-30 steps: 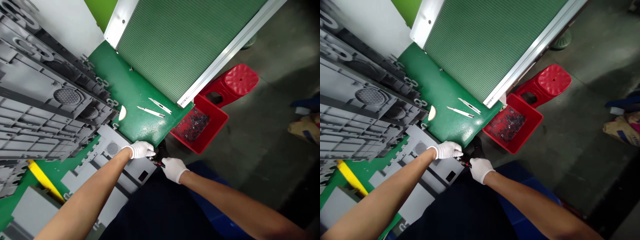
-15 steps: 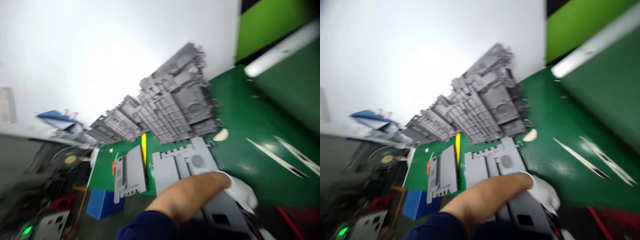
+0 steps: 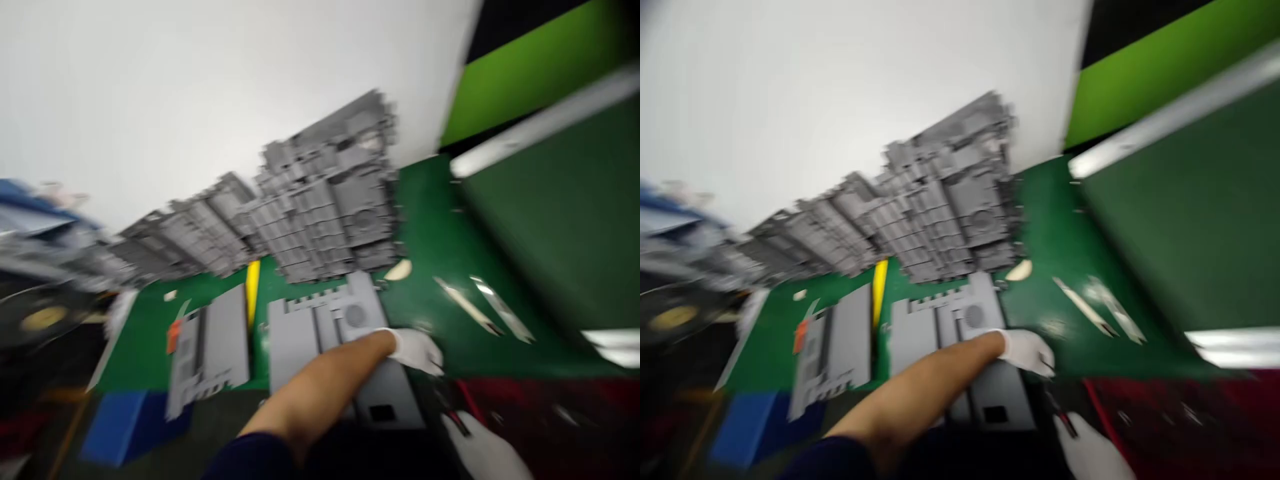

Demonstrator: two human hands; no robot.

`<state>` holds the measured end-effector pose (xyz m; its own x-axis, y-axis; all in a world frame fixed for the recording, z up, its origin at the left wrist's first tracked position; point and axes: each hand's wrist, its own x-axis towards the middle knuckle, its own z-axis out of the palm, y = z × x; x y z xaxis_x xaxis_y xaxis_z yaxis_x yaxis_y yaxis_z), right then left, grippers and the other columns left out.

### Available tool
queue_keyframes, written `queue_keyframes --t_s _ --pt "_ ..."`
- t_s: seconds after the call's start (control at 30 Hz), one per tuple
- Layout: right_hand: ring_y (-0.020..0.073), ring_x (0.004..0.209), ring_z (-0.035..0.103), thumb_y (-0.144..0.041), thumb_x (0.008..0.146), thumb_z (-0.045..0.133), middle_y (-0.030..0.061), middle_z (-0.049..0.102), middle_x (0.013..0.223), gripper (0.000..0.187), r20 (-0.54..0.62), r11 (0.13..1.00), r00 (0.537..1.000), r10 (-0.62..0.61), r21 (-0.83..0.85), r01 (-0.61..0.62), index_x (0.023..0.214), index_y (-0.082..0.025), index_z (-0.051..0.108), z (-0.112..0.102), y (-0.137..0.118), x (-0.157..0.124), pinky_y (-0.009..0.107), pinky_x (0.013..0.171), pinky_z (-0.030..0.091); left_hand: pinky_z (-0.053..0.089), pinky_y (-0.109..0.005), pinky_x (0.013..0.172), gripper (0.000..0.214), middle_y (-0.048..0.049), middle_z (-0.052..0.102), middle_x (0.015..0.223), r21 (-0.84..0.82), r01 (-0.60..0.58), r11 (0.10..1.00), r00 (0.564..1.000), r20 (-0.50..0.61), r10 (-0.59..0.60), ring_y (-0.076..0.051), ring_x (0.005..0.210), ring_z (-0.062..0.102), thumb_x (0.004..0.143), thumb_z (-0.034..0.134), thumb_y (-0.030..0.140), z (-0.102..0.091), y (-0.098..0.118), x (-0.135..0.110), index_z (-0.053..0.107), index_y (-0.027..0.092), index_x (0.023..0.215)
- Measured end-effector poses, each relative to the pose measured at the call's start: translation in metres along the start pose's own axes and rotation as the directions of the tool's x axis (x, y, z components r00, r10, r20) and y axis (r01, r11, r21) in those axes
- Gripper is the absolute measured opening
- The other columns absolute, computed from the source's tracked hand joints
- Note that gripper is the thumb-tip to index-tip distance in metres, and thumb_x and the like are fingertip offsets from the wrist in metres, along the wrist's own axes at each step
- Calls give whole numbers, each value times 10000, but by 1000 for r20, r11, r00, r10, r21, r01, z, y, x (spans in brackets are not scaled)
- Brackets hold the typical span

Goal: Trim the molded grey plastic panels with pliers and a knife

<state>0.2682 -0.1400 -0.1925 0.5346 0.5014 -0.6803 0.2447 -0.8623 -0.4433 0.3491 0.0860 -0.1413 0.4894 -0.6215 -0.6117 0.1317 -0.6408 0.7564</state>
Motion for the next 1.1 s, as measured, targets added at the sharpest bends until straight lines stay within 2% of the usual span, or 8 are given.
queue_keyframes --t_s 0.1,0.27,0.37,0.43,0.5,0.53,0.73,1.1 --pt "268 937 708 -444 857 514 100 747 986 270 -50 954 961 272 146 -263 933 -312 736 16 5 1 346 734 505 467 -275 656 215 -23 672 706 -117 98 988 923 -360 -134 -129 636 563 856 599 326 1 17 16 707 154 787" --pt "260 942 703 -354 854 519 127 757 974 253 -44 818 874 483 379 -433 924 -211 716 37 19 17 310 803 465 523 -345 914 555 -146 666 1230 -441 -188 878 936 -350 25 -199 1022 654 829 630 301 -6 49 77 524 176 1359" --pt "250 910 705 -354 856 507 105 759 949 239 -57 779 854 518 443 -443 897 -226 704 38 21 10 305 772 460 449 -384 1062 386 -107 652 1281 -61 -41 997 862 -506 4 -242 1171 602 869 569 357 -32 44 66 632 213 1222" --pt "241 884 705 -362 866 498 90 759 925 229 -72 769 852 519 474 -429 873 -238 691 34 21 5 300 753 457 437 -433 1063 334 -92 697 1154 188 334 924 631 -773 -71 -283 1140 605 915 464 410 -60 18 34 683 204 1063" --pt "234 860 704 -371 875 493 80 757 909 223 -89 770 856 510 491 -408 863 -245 677 28 20 2 295 735 452 522 -469 884 452 -119 697 1061 97 693 715 332 -923 -196 -325 1008 643 936 354 503 -84 -15 -4 666 198 1052" --pt "232 850 703 -377 878 494 77 756 901 222 -98 776 861 500 493 -395 867 -246 673 25 19 2 293 725 449 531 -483 830 507 -125 688 1058 80 777 624 276 -935 -223 -342 969 648 934 302 549 -92 -31 -20 658 208 1053" --pt "230 821 693 -404 879 495 73 743 865 222 -130 831 900 416 457 -318 865 -240 643 -2 2 7 293 688 417 513 -381 904 465 -78 657 1222 169 848 502 309 -927 -211 -261 1041 636 931 255 519 -80 -73 -48 564 240 1138" --pt "218 811 676 -424 900 467 82 745 869 252 -136 867 933 334 433 -247 818 -235 612 -30 -7 24 295 678 378 497 -477 839 776 -250 653 1101 -258 863 435 45 -818 -573 -389 982 647 914 144 653 -51 -107 -75 623 86 1140"
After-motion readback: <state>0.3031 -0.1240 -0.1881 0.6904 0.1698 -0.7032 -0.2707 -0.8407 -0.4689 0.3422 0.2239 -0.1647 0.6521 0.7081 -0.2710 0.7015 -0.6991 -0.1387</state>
